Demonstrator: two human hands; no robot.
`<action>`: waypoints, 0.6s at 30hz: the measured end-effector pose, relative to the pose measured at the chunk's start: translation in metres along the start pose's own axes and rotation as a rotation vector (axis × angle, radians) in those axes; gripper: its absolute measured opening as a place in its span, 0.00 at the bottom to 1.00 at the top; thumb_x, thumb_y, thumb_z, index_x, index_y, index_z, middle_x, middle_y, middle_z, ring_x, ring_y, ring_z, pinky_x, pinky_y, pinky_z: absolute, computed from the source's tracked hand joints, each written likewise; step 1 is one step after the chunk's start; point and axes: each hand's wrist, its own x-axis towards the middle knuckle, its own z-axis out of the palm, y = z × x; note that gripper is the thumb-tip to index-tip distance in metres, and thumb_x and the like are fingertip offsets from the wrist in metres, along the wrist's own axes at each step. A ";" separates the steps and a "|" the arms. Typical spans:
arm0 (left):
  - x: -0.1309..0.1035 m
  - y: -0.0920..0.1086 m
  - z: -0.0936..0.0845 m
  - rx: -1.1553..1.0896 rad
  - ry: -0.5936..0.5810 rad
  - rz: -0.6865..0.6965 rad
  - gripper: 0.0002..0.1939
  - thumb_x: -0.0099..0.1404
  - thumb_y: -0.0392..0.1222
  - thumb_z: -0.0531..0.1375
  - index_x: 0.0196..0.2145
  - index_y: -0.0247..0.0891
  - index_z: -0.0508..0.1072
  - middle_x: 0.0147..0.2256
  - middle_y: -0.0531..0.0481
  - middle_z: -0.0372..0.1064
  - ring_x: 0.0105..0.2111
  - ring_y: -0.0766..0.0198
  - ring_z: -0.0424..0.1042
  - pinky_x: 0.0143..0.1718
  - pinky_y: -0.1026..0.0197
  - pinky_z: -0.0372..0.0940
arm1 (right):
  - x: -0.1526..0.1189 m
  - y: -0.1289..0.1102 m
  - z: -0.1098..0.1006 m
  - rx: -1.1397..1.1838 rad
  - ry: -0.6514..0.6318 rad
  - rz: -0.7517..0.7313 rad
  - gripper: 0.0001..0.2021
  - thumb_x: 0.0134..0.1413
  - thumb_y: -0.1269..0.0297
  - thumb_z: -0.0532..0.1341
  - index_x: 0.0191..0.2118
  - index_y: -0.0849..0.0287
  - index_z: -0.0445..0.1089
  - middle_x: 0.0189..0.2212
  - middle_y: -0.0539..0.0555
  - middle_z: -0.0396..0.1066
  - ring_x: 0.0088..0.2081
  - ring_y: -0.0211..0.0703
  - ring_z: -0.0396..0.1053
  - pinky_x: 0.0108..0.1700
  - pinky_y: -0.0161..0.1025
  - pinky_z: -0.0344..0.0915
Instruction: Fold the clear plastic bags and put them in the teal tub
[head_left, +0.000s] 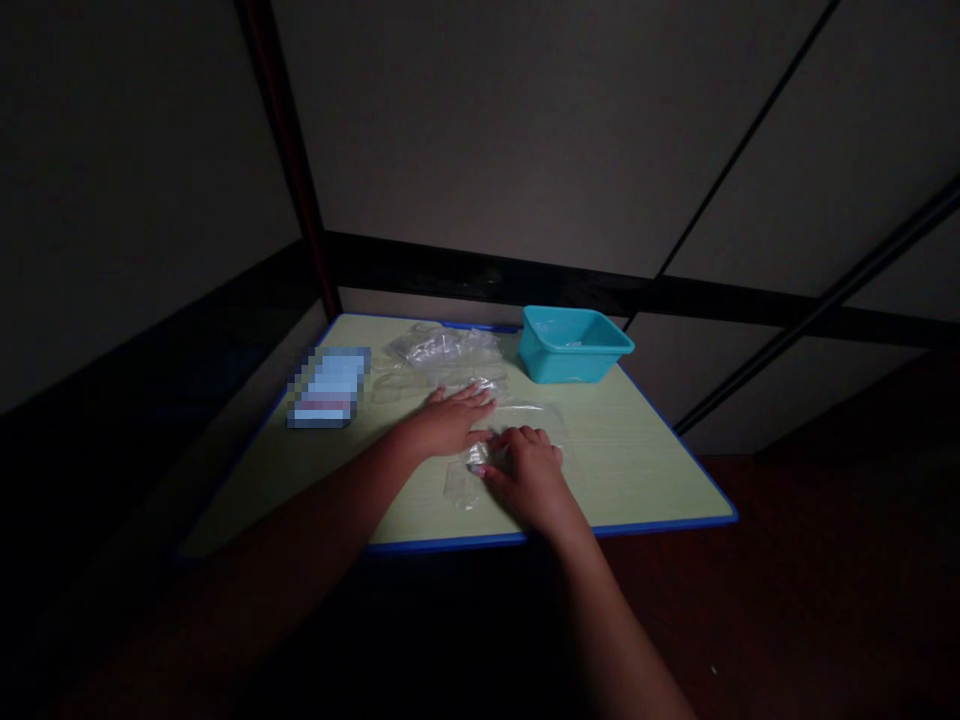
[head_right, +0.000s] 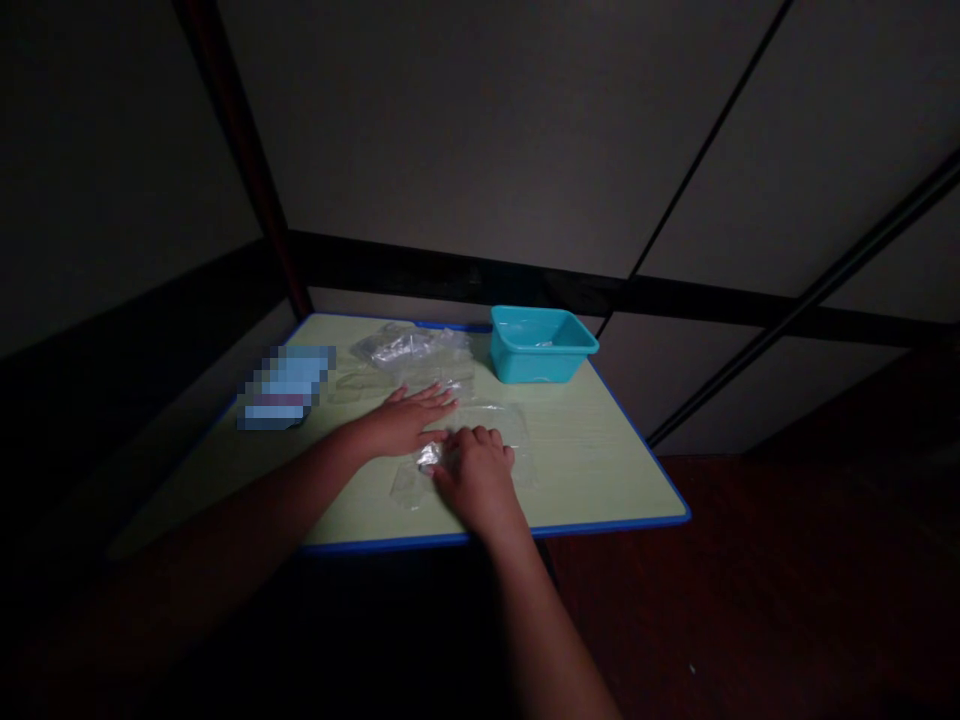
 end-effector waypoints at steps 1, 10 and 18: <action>0.000 0.000 0.001 0.002 0.003 0.001 0.28 0.67 0.54 0.48 0.63 0.48 0.49 0.64 0.50 0.39 0.64 0.56 0.37 0.59 0.39 0.38 | 0.002 -0.003 0.002 -0.001 -0.006 0.008 0.15 0.47 0.55 0.64 0.39 0.57 0.67 0.40 0.56 0.67 0.44 0.51 0.59 0.40 0.43 0.53; 0.000 0.000 0.001 0.000 -0.005 -0.005 0.28 0.67 0.51 0.48 0.63 0.48 0.49 0.65 0.52 0.38 0.64 0.56 0.36 0.59 0.38 0.38 | -0.001 -0.011 0.008 0.006 -0.041 -0.044 0.08 0.50 0.59 0.62 0.33 0.57 0.68 0.38 0.55 0.67 0.43 0.49 0.59 0.39 0.42 0.51; -0.001 0.003 -0.003 -0.012 -0.021 -0.009 0.29 0.67 0.54 0.47 0.63 0.48 0.48 0.64 0.51 0.38 0.64 0.56 0.35 0.58 0.39 0.38 | -0.021 -0.013 0.003 0.043 0.019 -0.148 0.03 0.53 0.66 0.60 0.33 0.57 0.65 0.35 0.53 0.68 0.40 0.46 0.60 0.39 0.41 0.51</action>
